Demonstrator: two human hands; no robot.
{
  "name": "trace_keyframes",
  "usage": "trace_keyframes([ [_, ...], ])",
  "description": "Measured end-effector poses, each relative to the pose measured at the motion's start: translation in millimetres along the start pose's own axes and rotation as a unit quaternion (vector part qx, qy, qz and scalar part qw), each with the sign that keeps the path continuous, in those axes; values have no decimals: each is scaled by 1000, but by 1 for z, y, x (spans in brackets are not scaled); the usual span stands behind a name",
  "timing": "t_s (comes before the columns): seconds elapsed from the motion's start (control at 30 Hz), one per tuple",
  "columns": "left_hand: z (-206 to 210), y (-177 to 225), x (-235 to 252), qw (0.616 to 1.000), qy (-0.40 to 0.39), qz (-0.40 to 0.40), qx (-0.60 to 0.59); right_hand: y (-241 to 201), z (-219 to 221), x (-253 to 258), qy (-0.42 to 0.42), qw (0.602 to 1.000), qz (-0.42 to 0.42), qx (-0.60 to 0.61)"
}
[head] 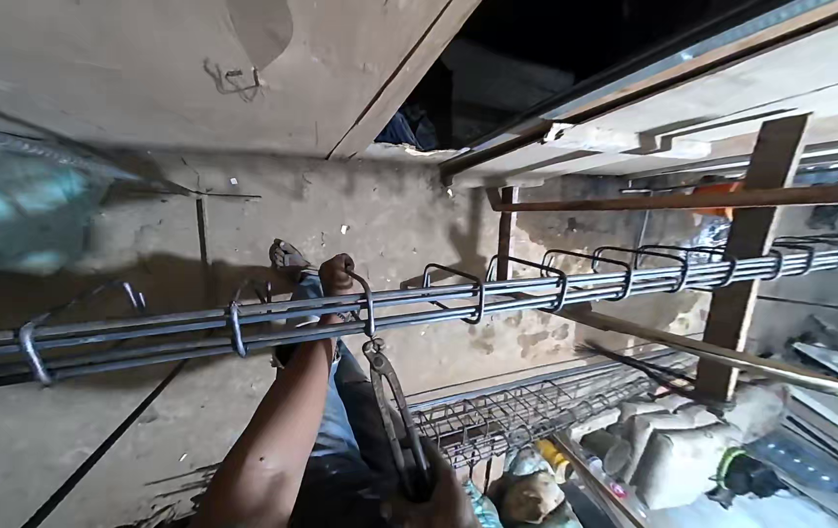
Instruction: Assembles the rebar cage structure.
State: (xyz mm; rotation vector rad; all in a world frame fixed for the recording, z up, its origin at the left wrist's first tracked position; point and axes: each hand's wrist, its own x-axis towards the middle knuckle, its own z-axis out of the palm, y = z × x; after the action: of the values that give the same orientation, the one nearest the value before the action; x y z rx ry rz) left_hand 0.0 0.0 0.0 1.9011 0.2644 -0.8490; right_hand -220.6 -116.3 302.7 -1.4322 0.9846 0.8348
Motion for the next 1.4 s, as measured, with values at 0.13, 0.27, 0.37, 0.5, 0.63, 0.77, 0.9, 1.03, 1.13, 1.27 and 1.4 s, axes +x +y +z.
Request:
trace_keyframes([
  [0.13, 0, -6, 3, 1000, -15, 13, -4, 2, -2, -8, 185, 896, -182, -360],
  [0.27, -8, 2, 3, 998, -49, -10, 24, -4, -22, -8, -19, 989, -101, -103],
  [0.37, -8, 3, -1, 998, -42, 16, 39, 14, -31, 3, -224, 928, 56, 293],
  [0.5, -11, 8, -50, 996, 60, 15, -59, 27, -42, -2, -238, 941, -19, 239],
  [0.63, -24, 10, -126, 944, 131, -172, -248, 19, -63, -18, -99, 975, -200, 0],
  [0.77, -41, 103, -257, 914, -37, -73, -397, 13, -79, -21, 44, 918, -321, -228],
  [0.9, -38, 168, -342, 935, -75, 81, -337, 26, -90, -16, 123, 817, -467, -314],
  [1.03, -28, 195, -360, 981, -17, 171, -92, 18, -86, -22, 172, 810, -483, -284],
  [1.13, -10, 209, -369, 946, -59, 315, 56, 4, -78, -26, 161, 824, -519, -161],
  [1.27, 13, 240, -377, 789, 53, 477, 383, -7, -79, -20, 205, 846, -489, -58],
  [1.4, 5, 284, -390, 814, 94, 415, 396, -27, -104, -14, 221, 857, -429, 181],
])
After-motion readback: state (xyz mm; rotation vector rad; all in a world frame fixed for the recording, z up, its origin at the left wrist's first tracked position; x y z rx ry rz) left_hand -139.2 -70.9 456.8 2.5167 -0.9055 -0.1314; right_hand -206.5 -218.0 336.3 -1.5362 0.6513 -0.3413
